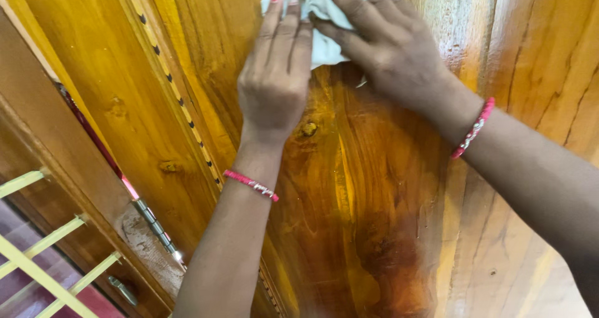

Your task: The person sprays a white cloth with a spray bottle and wipes a wooden door with a metal grille. The person repeatedly sprays the cloth and wipes the same area of the door.

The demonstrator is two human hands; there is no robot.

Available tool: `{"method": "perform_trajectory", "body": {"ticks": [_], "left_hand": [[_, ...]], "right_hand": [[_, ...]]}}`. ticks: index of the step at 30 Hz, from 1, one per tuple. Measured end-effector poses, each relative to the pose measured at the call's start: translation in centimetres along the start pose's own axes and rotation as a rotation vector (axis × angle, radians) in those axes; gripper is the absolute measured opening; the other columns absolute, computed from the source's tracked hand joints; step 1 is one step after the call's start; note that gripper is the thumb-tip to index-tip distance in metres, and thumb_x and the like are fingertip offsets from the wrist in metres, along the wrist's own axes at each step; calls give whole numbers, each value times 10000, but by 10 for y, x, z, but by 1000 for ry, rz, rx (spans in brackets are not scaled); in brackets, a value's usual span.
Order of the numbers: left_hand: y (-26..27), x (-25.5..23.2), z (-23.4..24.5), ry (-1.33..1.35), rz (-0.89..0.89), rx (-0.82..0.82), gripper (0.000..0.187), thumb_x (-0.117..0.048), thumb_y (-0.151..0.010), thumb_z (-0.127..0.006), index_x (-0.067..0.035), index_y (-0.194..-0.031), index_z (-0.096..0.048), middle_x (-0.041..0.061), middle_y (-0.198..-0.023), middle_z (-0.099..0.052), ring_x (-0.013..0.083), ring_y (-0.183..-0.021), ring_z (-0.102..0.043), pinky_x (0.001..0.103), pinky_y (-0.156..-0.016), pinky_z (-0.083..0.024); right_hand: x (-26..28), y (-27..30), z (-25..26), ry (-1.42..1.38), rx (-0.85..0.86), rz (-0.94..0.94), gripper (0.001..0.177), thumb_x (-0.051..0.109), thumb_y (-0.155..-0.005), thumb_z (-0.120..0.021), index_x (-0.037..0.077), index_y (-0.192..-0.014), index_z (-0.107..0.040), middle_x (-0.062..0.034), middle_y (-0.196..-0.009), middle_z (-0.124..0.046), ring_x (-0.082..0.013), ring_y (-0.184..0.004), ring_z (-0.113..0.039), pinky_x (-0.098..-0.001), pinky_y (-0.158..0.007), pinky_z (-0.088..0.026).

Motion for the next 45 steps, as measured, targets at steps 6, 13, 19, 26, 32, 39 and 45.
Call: {"method": "perform_trajectory", "body": {"ticks": [6,13,19,26,32,39,45], "left_hand": [[14,-27,14,65,48,56,108,-48,-1036,-705,-4,-1118,-760,195,-1277,-710,354,-1318,-592,423,-1044,-607],[-14,-38,-10,53,-48,48,141,-55,-1078,-686,3,-1191,-748,193,-1321,-687,339,-1334,-592,418,-1056,-604],[-10,-22,6,31,-3,66,198,-57,-1073,-660,11,-1237,-747,181,-1356,-681,320,-1358,-571,490,-1148,-527],[-2,-61,6,69,-14,79,156,-62,-1072,-686,2,-1205,-735,195,-1379,-658,353,-1365,-574,485,-1136,-541],[-29,-53,-14,128,-57,116,197,-18,-1078,-646,44,-1246,-727,210,-1386,-653,369,-1371,-573,471,-1118,-540],[-2,-59,7,82,62,92,194,-60,-1095,-659,-4,-1262,-739,170,-1437,-611,341,-1403,-537,487,-1188,-513],[-7,-94,-14,71,5,100,163,-49,-1119,-637,-9,-1243,-734,169,-1447,-611,339,-1416,-532,471,-1169,-549]], "right_hand": [[5,15,4,6,96,56,360,178,-1005,-637,15,-1310,-735,-185,-1549,-528,-355,-1446,-508,-476,-1209,-455],[-32,27,16,4,129,1,480,282,-1023,-696,4,-1413,-733,-183,-1516,-568,-372,-1302,-619,-461,-1118,-522],[-20,17,8,6,29,31,441,279,-1034,-657,39,-1401,-699,-171,-1555,-514,-346,-1357,-586,-467,-1249,-406],[-19,27,34,159,35,119,292,214,-918,-680,94,-1172,-758,-103,-1419,-645,-290,-1217,-664,-422,-1134,-418],[-51,48,20,-11,56,-1,381,113,-1015,-653,31,-1385,-686,-123,-1401,-654,-257,-1221,-665,-385,-1070,-478],[-25,36,32,53,40,78,340,181,-892,-713,58,-1205,-759,-125,-1423,-624,-307,-1282,-594,-415,-1091,-493],[-48,64,48,137,41,131,236,165,-998,-713,92,-1214,-774,-109,-1435,-641,-244,-1250,-640,-358,-1037,-518]]}}
Point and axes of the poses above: each hand's wrist, its own y-axis away from the middle knuckle, its own z-axis out of the back of the hand, x = y × z, the point moved 3 cm from there along -y, towards the middle knuckle
